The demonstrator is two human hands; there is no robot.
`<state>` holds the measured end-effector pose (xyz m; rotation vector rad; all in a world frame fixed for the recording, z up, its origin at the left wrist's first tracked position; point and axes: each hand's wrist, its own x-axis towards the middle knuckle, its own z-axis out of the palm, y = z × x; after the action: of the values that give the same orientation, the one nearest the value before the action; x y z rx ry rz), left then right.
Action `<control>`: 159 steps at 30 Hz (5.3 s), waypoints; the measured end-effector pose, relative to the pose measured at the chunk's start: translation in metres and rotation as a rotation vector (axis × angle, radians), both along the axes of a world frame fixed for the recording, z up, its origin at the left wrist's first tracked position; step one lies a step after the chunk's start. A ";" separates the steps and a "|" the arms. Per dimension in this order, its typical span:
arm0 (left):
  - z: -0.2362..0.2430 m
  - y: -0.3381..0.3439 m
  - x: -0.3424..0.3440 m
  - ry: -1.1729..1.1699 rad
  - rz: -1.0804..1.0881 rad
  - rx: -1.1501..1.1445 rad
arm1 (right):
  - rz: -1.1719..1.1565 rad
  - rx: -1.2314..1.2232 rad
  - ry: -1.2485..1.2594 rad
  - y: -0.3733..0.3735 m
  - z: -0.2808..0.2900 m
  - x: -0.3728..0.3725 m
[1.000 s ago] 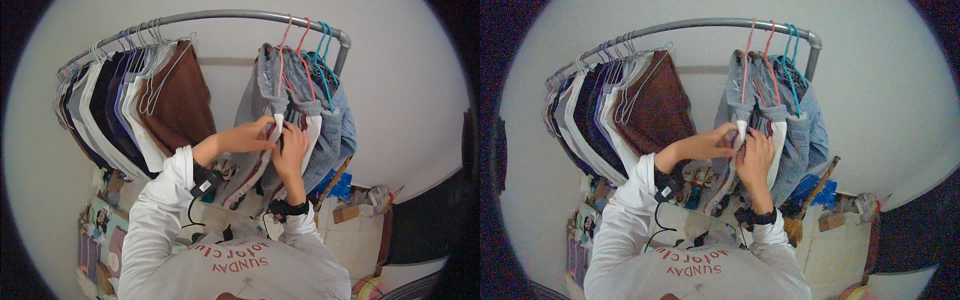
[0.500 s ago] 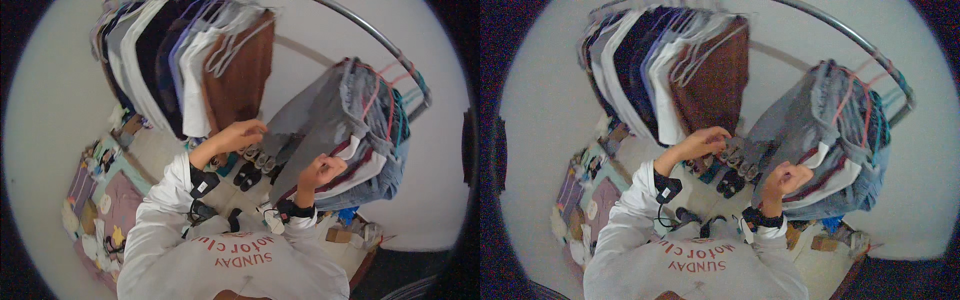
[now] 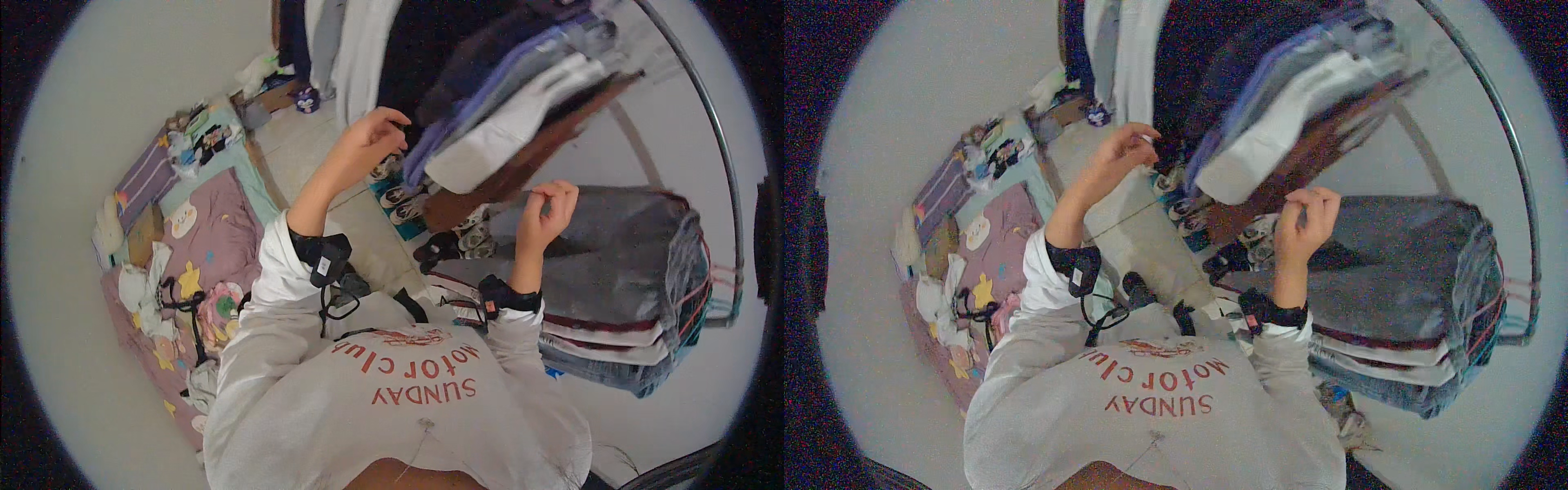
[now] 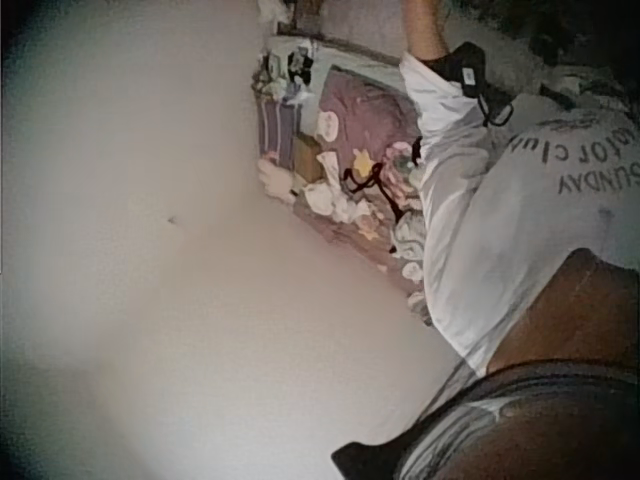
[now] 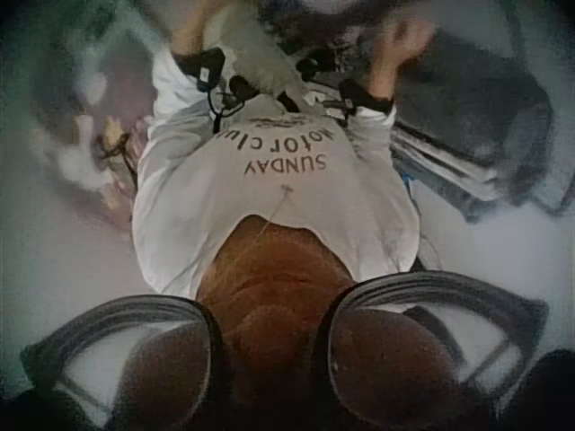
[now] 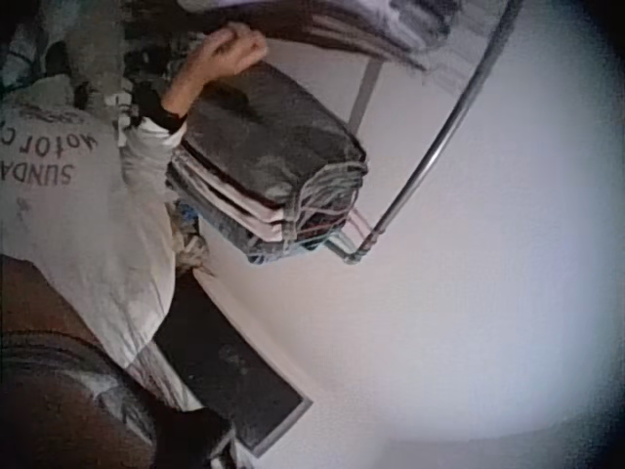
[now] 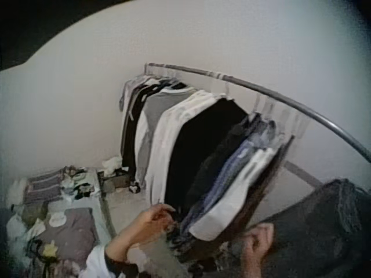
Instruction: The person takes a pair of white shorts, fastens the button, places them on a plastic hanger, and hangs them on a garment rack.
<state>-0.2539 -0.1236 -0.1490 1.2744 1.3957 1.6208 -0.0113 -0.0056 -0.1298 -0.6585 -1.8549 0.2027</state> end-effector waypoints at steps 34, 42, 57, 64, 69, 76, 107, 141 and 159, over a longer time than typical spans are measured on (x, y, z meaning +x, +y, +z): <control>-0.055 -0.246 -0.239 -0.195 1.080 -0.083 | 1.252 -0.109 -0.452 -0.087 -0.039 -0.465; -0.075 -0.202 -0.305 -0.258 1.240 -0.174 | 1.439 -0.159 -0.541 -0.043 -0.070 -0.601; -0.066 -0.213 -0.317 -0.412 1.694 -0.163 | 1.788 -0.158 -0.727 -0.098 -0.098 -0.740; -0.080 -0.244 -0.268 -0.402 1.887 -0.039 | 2.009 -0.016 -0.748 -0.179 -0.092 -0.711; -0.084 -0.272 -0.234 -0.372 1.963 0.045 | 2.080 0.041 -0.837 -0.224 -0.076 -0.685; -0.081 -0.298 -0.198 -0.355 2.061 0.131 | 2.184 0.166 -0.811 -0.268 -0.052 -0.641; -0.094 -0.195 -0.259 -0.554 2.473 0.132 | 2.476 0.356 -1.045 -0.266 -0.109 -0.786; -0.132 -0.310 -0.222 -0.488 2.555 0.278 | 2.496 0.409 -0.901 -0.381 -0.137 -0.762; -0.277 -0.479 -0.314 -0.428 2.701 0.383 | 2.580 0.540 -0.846 -0.595 -0.279 -0.899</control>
<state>-0.5675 -0.6024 -0.4262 -2.3163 2.1403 2.8169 -0.9105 -0.6010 -0.4084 2.6117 -2.0367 0.9995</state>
